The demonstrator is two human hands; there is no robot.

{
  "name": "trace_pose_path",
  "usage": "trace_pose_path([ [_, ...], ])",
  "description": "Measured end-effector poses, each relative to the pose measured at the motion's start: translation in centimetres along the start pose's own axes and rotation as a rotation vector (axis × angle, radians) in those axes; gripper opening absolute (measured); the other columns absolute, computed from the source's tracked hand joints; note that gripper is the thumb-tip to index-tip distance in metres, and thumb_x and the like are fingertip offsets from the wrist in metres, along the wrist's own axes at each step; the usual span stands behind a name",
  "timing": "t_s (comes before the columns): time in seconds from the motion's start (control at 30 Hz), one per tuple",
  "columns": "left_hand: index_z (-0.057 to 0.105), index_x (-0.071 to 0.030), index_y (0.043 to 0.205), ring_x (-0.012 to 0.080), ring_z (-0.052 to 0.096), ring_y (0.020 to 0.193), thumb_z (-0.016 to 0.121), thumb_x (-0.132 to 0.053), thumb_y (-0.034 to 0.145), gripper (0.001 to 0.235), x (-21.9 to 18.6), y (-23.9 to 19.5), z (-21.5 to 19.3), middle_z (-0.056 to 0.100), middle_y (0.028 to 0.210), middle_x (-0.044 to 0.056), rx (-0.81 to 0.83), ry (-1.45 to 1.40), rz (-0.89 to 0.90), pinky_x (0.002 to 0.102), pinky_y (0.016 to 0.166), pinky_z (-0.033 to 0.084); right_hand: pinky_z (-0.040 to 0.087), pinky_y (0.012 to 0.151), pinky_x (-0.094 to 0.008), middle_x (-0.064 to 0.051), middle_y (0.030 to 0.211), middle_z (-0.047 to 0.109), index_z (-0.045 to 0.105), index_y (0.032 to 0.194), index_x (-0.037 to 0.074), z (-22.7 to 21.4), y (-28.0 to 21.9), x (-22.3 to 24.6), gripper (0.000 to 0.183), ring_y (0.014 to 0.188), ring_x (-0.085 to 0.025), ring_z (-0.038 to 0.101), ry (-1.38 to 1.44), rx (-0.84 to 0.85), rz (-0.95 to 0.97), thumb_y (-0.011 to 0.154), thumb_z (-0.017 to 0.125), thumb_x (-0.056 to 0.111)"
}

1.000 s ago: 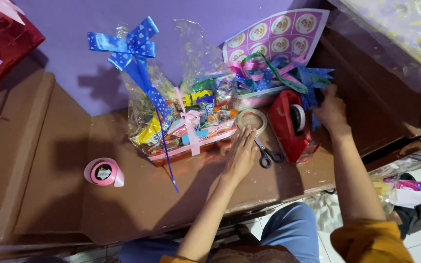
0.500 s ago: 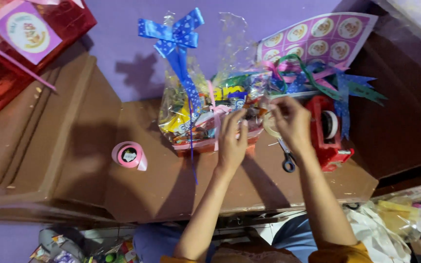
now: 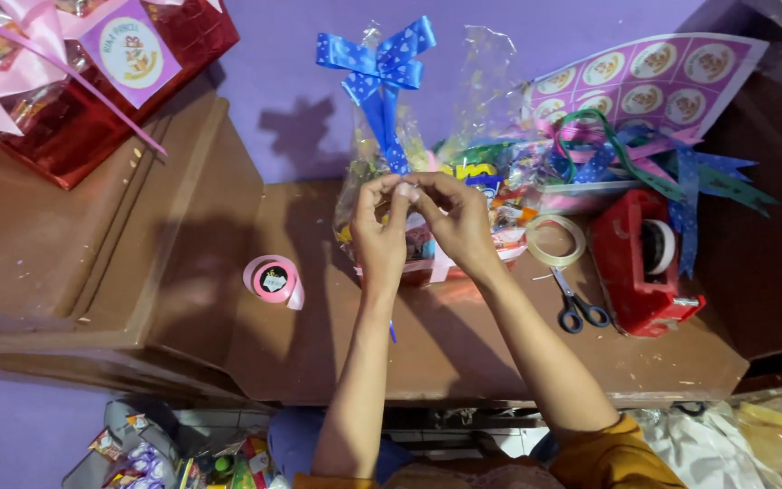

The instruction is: Finalizing the decoration of a gift parcel by tying and adjusting a blue ribbon bow.

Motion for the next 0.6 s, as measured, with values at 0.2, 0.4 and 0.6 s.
trace_pose_path([
  [0.2,0.070,-0.013,0.099,0.0121,0.071,0.076,0.070,-0.012,0.098,0.002,-1.9,1.9,-1.0,0.073,0.076,0.000,-0.012,0.124,0.094,0.029,0.077,0.059,0.061,0.080,-0.044,-0.014,0.083,0.068,0.059,0.143,0.004,0.9,0.7,-0.3,0.050,0.079,-0.021,0.067,0.040,0.007,-0.086,0.095,0.070,-0.007],
  [0.4,0.061,-0.012,0.125,0.0196,0.059,0.100,0.068,-0.029,0.102,0.029,-0.7,3.7,-1.6,0.063,0.103,0.006,-0.200,0.159,0.151,0.038,0.093,0.047,0.057,0.077,-0.038,-0.008,0.084,0.068,0.048,0.118,0.006,1.9,3.2,-1.1,0.028,0.077,-0.019,0.067,0.179,-0.127,-0.121,0.099,0.069,0.003],
  [0.6,0.064,-0.004,0.123,0.0398,0.069,0.110,0.078,-0.035,0.095,0.045,2.9,9.2,-1.3,0.071,0.111,0.022,-0.142,0.168,0.057,0.046,0.100,0.051,0.056,0.070,-0.027,-0.006,0.087,0.069,0.043,0.114,0.011,3.9,5.2,-3.7,0.026,0.074,-0.013,0.067,0.393,-0.160,-0.041,0.101,0.066,0.006],
])
Point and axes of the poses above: each hand's wrist, its own y-axis towards the middle knuckle, its own z-axis out of the palm, x = y × z, the point moved 10 cm from there along y, towards the middle knuckle
